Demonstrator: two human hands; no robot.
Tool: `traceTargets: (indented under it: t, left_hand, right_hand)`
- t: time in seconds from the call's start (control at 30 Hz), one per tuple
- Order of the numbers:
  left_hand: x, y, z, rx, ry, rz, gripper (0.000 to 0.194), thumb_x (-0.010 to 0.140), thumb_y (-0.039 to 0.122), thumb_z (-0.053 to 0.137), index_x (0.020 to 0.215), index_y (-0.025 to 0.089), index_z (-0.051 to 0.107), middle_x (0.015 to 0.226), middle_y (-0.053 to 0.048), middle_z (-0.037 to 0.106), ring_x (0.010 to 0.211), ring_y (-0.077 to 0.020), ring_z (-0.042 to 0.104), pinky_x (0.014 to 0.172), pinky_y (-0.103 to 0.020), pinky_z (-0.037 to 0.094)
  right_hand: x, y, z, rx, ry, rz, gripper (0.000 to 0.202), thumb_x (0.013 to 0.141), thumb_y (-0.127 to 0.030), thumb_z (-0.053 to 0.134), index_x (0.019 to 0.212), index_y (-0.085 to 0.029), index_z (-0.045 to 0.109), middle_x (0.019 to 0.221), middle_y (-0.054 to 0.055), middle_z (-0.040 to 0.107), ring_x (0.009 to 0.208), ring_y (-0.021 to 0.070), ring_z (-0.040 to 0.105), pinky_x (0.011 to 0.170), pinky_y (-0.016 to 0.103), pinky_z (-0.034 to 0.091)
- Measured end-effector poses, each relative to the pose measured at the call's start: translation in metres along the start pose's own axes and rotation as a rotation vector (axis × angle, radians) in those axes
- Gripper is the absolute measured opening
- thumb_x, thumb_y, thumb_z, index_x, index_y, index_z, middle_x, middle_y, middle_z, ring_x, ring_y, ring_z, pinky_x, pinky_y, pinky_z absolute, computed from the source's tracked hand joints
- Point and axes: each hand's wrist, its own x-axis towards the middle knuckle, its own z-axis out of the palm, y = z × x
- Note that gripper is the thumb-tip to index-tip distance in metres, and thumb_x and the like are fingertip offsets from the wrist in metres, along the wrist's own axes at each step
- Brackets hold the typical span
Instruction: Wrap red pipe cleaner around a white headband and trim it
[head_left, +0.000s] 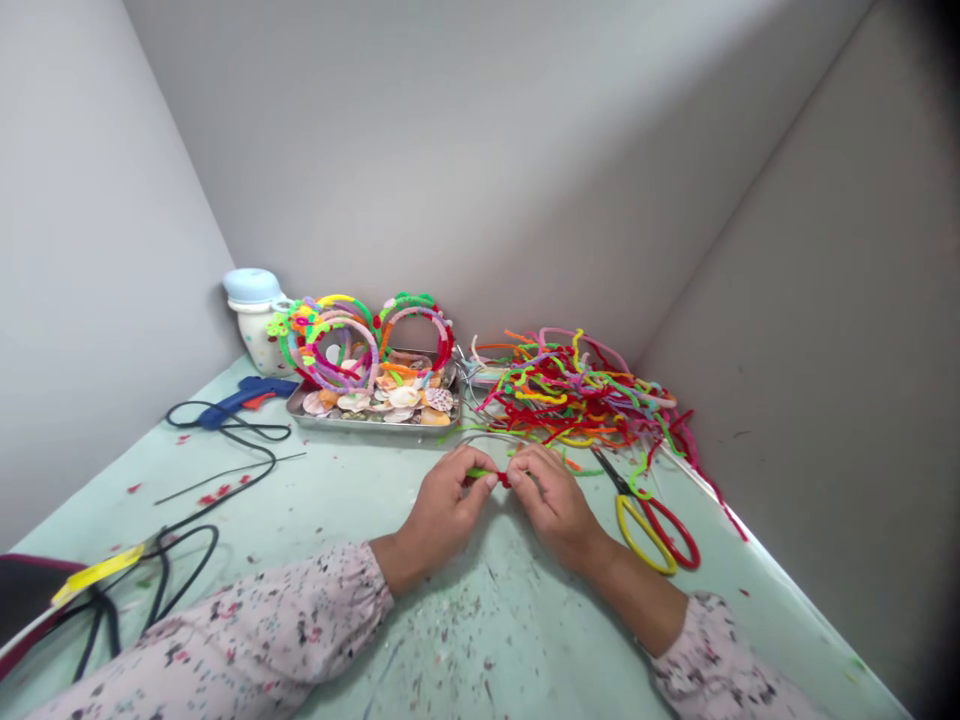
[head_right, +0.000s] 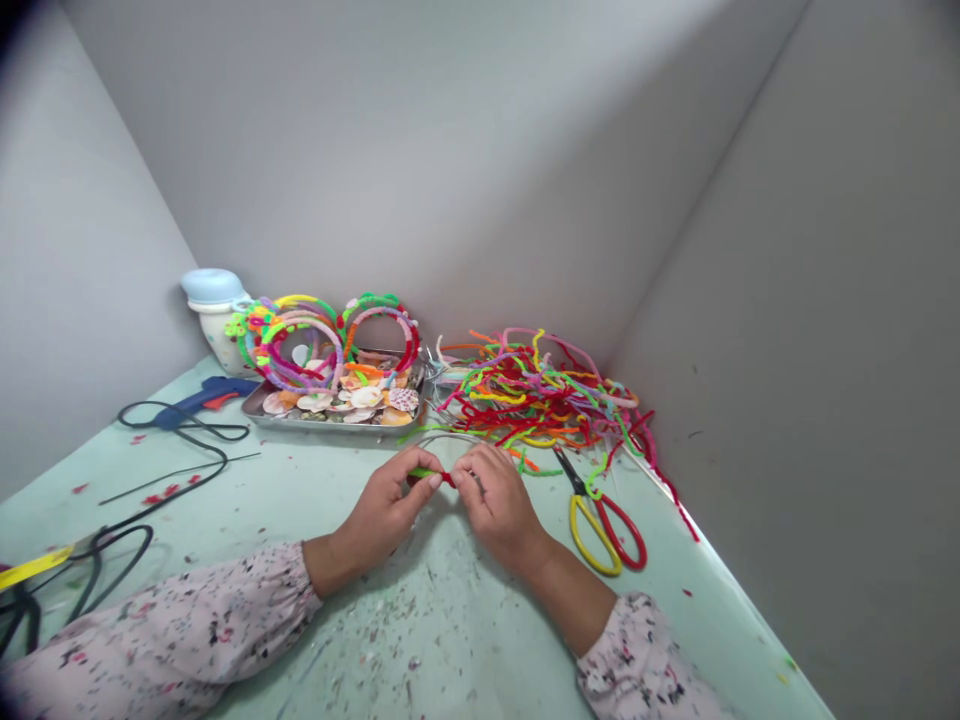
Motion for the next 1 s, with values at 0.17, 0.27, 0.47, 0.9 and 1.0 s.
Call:
traceTargets:
  t: [0.17,0.27,0.47,0.9,1.0]
  left_hand:
    - [0.0003,-0.0011,0.0005,-0.012,0.001,0.005,0.012,0.086,0.023,0.048,0.086,0.017,0.058,0.083,-0.002,0.058,0.080,-0.0148,0.052,0.072,-0.025,0.039]
    - [0.0010,-0.0017,0.0006,-0.015,0.001,0.006,0.012,0.086,0.023,0.048,0.087,0.017,0.059,0.083,-0.002,0.058,0.080,-0.0150,0.052,0.073,-0.026,0.039]
    - [0.0009,-0.0016,0.0006,-0.003,-0.008,0.014,0.011,0.085,0.022,0.049,0.085,0.017,0.058,0.082,-0.002,0.057,0.079,-0.0152,0.051,0.073,-0.026,0.039]
    - [0.0004,-0.0018,0.0009,-0.003,-0.022,0.015,0.011,0.086,0.023,0.049,0.085,0.017,0.058,0.082,-0.002,0.057,0.080,-0.0151,0.052,0.074,-0.026,0.039]
    - [0.0010,-0.0029,0.0010,-0.005,-0.020,0.010,0.011,0.086,0.023,0.048,0.085,0.017,0.058,0.082,-0.002,0.057,0.080,-0.0149,0.051,0.074,-0.026,0.039]
  right_hand:
    - [0.0002,-0.0011,-0.0003,-0.029,0.001,-0.001,0.018,0.092,-0.025,0.040,0.080,-0.020,0.052,0.081,0.003,0.054,0.081,0.0184,0.049,0.078,0.035,0.035]
    - [0.0004,-0.0023,-0.0001,-0.049,-0.038,0.000,0.021,0.093,-0.024,0.037,0.079,-0.020,0.052,0.079,0.003,0.052,0.080,0.0186,0.048,0.077,0.035,0.034]
    - [0.0007,-0.0019,0.0006,-0.031,-0.056,0.000,0.026,0.094,-0.023,0.033,0.073,-0.020,0.048,0.074,0.002,0.048,0.076,0.0180,0.045,0.074,0.034,0.034]
    - [0.0003,-0.0002,0.0012,-0.024,-0.049,0.009,0.027,0.094,-0.024,0.035,0.071,-0.020,0.047,0.071,0.001,0.048,0.073,0.0169,0.046,0.073,0.033,0.034]
    - [0.0002,-0.0002,0.0014,-0.046,-0.028,0.017,0.024,0.093,-0.025,0.037,0.073,-0.020,0.050,0.073,0.001,0.050,0.075,0.0172,0.046,0.075,0.034,0.034]
